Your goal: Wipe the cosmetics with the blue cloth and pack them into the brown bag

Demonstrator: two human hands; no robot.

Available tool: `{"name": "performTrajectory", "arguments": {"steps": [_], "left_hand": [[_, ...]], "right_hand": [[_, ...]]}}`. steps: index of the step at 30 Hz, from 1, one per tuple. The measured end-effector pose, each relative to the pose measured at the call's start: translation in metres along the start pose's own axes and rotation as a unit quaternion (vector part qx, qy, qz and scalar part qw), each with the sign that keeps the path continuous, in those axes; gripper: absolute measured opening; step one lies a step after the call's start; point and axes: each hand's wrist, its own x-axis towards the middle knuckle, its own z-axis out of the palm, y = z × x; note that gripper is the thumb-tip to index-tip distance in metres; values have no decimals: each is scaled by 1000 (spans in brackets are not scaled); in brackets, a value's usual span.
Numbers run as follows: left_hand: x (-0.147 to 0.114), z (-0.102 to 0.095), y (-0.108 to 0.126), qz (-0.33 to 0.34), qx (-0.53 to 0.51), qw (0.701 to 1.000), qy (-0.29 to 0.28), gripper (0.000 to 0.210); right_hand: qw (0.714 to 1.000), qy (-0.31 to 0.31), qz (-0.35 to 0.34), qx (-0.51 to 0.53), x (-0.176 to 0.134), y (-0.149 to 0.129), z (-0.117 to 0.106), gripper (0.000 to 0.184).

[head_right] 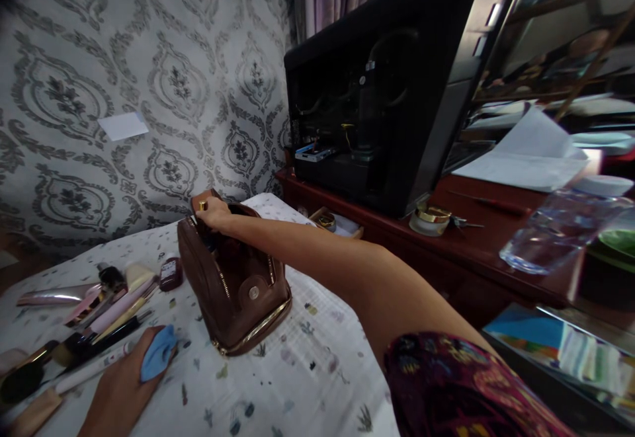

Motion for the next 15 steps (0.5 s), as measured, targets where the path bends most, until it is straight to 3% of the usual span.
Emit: {"name": "performTrajectory", "arguments": {"steps": [6,11,15], "left_hand": [[1,1,-5,-11,8,1000,-16,29],[3,2,-12,-2,8,999,-51,33],[2,2,-9,0,13,1000,-26,32]], "right_hand": [[977,12,-40,-208,-2,-1,-5,15],[955,3,-63,-289,-6,0,-4,25],[941,-10,-83,-329,-12,0,-6,33]]}}
